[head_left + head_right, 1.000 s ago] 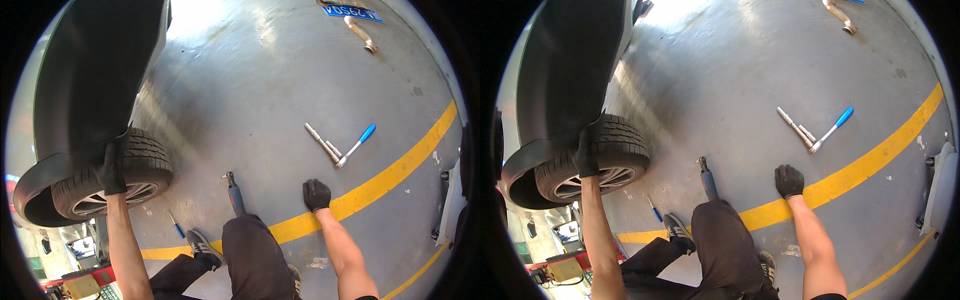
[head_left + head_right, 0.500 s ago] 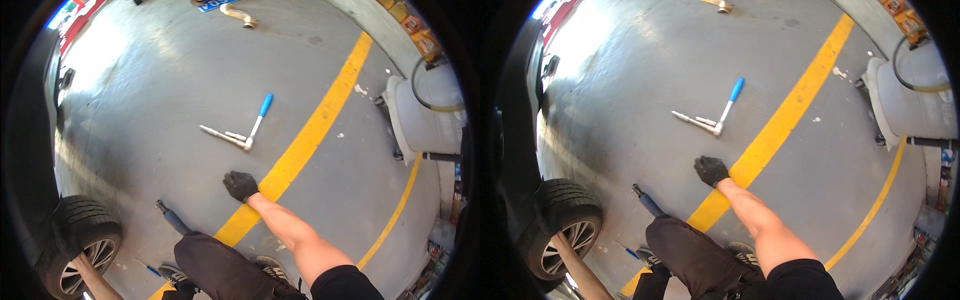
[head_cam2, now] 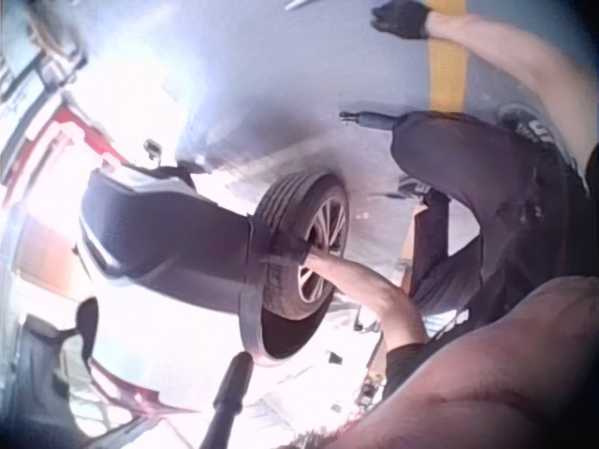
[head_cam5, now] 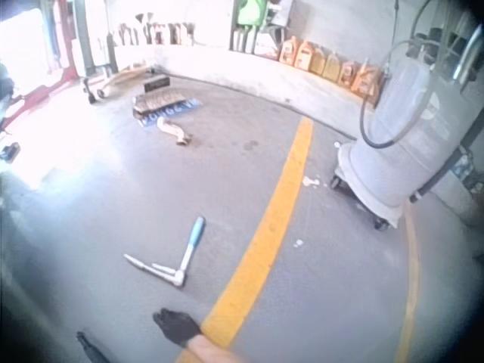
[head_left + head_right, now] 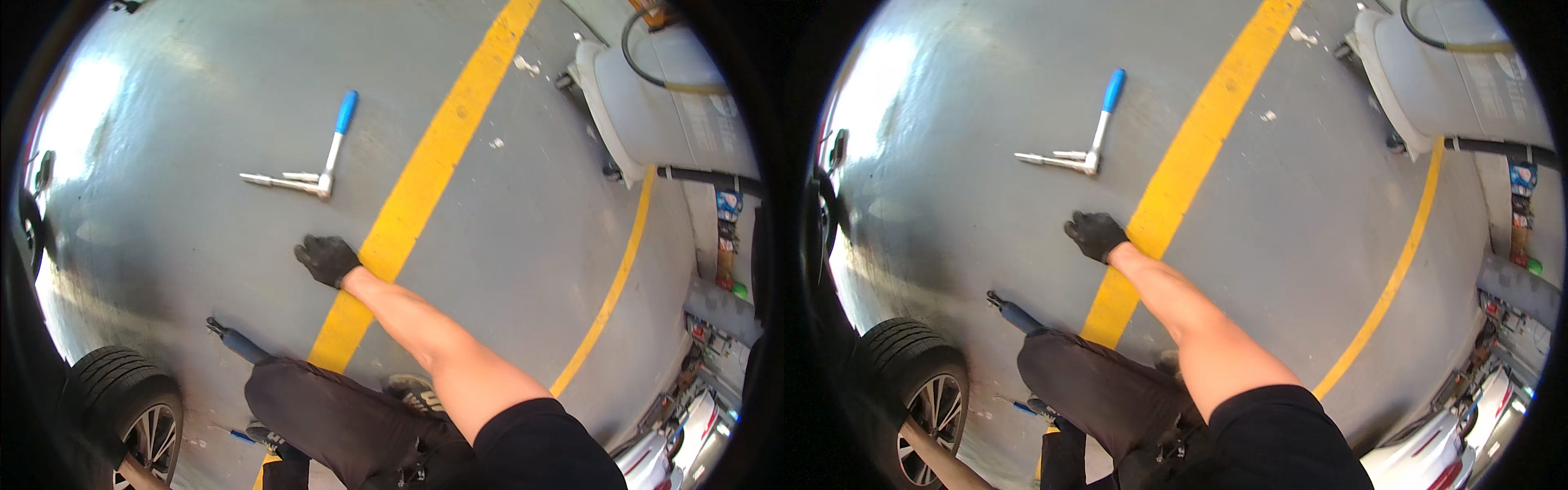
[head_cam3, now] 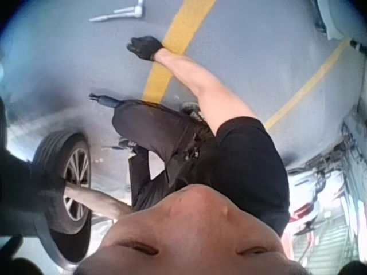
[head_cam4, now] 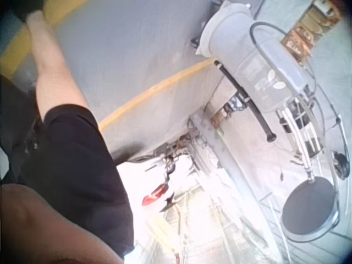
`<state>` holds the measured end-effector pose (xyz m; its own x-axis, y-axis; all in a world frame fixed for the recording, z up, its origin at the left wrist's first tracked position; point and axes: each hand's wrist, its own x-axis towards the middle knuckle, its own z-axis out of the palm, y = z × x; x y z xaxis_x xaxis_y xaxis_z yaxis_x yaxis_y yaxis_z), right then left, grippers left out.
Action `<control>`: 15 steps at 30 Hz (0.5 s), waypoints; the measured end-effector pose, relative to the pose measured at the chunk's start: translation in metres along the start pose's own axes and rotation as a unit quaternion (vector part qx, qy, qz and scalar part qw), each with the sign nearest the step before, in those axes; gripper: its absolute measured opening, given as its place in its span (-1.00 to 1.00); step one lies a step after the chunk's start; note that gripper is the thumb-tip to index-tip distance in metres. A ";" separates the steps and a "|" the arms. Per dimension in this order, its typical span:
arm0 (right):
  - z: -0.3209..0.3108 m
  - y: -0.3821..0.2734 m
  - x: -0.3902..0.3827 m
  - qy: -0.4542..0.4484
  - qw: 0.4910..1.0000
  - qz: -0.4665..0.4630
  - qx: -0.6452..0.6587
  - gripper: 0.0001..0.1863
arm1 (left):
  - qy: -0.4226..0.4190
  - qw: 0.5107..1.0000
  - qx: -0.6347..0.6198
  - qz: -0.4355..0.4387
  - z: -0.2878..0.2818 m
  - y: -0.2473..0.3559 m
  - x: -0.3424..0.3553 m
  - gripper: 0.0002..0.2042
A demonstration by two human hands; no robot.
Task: The person uses a cordless impact wrench to remove bolts from the wheel well area, then manually detaches a plastic splash shield. They then install a metal suspension bracket, aligning it and securing it with bolts using the impact wrench.
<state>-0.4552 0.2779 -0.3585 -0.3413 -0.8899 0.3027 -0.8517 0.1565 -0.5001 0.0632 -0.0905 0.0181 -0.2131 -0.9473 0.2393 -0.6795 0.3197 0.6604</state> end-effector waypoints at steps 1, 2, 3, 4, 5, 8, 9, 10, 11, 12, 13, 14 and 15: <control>0.001 0.005 -0.002 0.010 1.000 0.005 0.001 -0.84 | 0.002 1.000 -0.009 -0.011 0.007 -0.001 0.007 -0.46; 0.009 0.000 0.000 0.017 1.000 0.001 0.013 -0.82 | 0.013 0.999 -0.009 -0.028 -0.003 -0.003 0.002 -0.47; 0.012 -0.001 0.000 0.012 1.000 0.009 0.021 -0.80 | 0.014 0.999 -0.012 -0.040 -0.003 -0.003 0.004 -0.47; 0.010 -0.005 0.001 0.008 0.999 0.016 0.032 -0.79 | 0.014 0.998 -0.017 -0.052 0.000 0.000 0.007 -0.48; 0.007 -0.013 0.002 -0.006 0.999 0.022 0.030 -0.78 | 0.022 0.997 -0.023 -0.065 -0.006 0.002 0.007 -0.48; 0.008 -0.013 0.007 0.009 0.999 0.030 0.041 -0.82 | 0.042 0.993 -0.061 -0.088 -0.003 0.002 0.007 -0.49; 0.011 -0.013 0.006 0.020 0.998 0.032 0.042 -0.83 | 0.045 0.991 -0.075 -0.097 -0.002 0.002 0.005 -0.50; 0.017 -0.013 0.004 0.033 0.998 0.036 0.046 -0.84 | 0.042 0.990 -0.090 -0.104 0.005 0.001 0.005 -0.50; 0.026 -0.008 0.005 0.025 0.998 0.043 0.032 -0.84 | 0.037 0.989 -0.102 -0.105 0.003 0.013 0.014 -0.50; 0.033 0.008 0.004 0.015 0.998 0.050 0.020 -0.83 | 0.028 0.986 -0.123 -0.108 0.013 0.018 0.024 -0.51; 0.024 0.009 0.010 -0.050 0.995 0.080 0.017 -0.80 | 0.030 0.983 -0.137 -0.115 0.012 0.020 0.025 -0.51; 0.022 0.019 0.013 -0.051 0.993 0.094 0.059 -0.77 | 0.029 0.979 -0.158 -0.123 0.017 0.024 0.026 -0.51; 0.019 0.032 0.017 -0.068 0.986 0.116 0.100 -0.76 | 0.031 0.975 -0.178 -0.128 0.021 0.030 0.027 -0.52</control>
<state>-0.4808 0.2599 -0.3846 -0.4495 -0.8914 0.0576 -0.6569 0.2861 -0.6976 0.0223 -0.1069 0.0288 -0.0193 -0.9974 0.0696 -0.4150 0.0713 0.9070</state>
